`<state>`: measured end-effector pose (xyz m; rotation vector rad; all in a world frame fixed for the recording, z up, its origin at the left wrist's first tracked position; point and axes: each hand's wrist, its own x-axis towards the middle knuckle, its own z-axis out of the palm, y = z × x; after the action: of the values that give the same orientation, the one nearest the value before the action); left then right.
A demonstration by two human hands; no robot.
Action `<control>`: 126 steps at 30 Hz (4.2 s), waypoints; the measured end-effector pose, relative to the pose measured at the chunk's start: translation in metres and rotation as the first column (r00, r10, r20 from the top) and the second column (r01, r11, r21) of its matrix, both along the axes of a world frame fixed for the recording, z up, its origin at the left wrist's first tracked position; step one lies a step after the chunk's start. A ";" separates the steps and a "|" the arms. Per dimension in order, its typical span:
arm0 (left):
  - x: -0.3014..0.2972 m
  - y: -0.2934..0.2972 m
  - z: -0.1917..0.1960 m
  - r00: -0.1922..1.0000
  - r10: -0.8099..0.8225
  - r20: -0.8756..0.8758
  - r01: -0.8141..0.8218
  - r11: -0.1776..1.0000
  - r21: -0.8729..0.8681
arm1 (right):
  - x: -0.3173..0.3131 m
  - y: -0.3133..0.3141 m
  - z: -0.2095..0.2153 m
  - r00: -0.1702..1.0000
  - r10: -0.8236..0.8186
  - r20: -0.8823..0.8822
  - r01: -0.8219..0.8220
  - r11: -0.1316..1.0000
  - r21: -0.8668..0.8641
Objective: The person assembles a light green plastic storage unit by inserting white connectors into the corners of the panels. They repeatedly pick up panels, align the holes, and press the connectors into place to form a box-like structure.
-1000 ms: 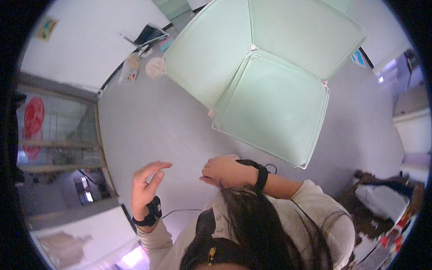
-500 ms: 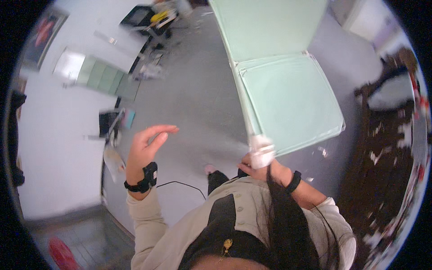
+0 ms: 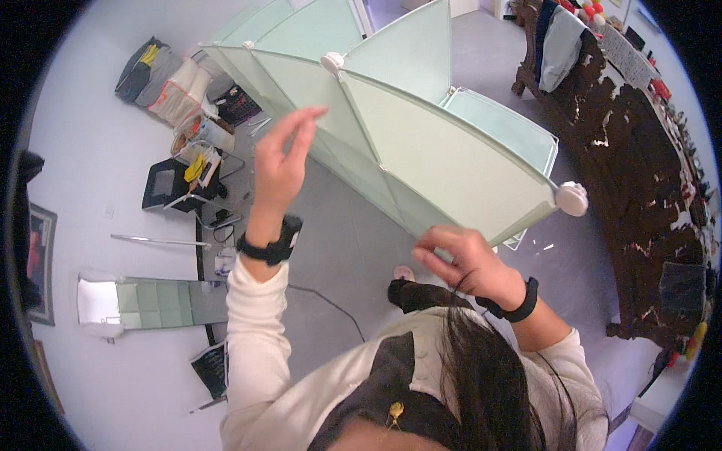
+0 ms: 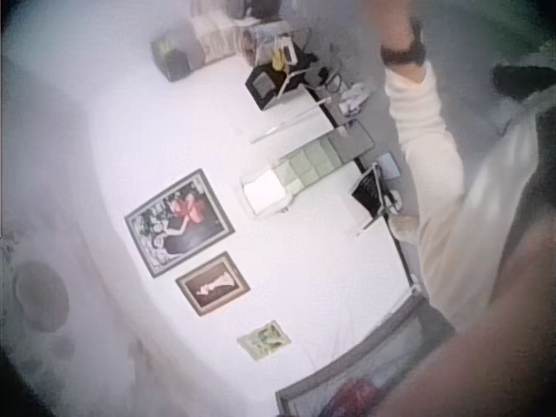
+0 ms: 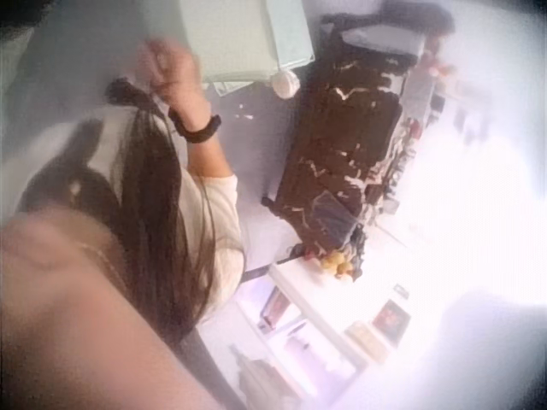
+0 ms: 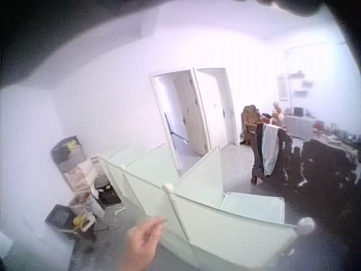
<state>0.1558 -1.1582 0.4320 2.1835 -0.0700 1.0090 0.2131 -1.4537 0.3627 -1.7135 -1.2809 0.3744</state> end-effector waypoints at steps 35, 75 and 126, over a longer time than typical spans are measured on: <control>0.187 0.069 0.006 0.922 -0.321 0.215 0.183 0.852 0.491 | 0.442 0.222 0.069 0.377 -0.829 -0.413 0.903 0.428 -0.034; 0.188 0.080 0.002 0.711 -0.516 0.478 0.477 0.853 0.213 | 0.220 0.272 0.108 0.835 -0.102 0.541 0.359 0.847 -0.392; 0.213 0.130 0.000 0.696 -0.673 0.250 0.616 0.739 0.274 | 0.002 0.155 0.172 0.300 -0.677 0.673 0.939 0.332 -0.084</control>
<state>0.3692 -1.0281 0.4318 1.8578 -1.0575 0.9477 0.2155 -1.2986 0.5342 -2.8063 -0.3641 -0.5588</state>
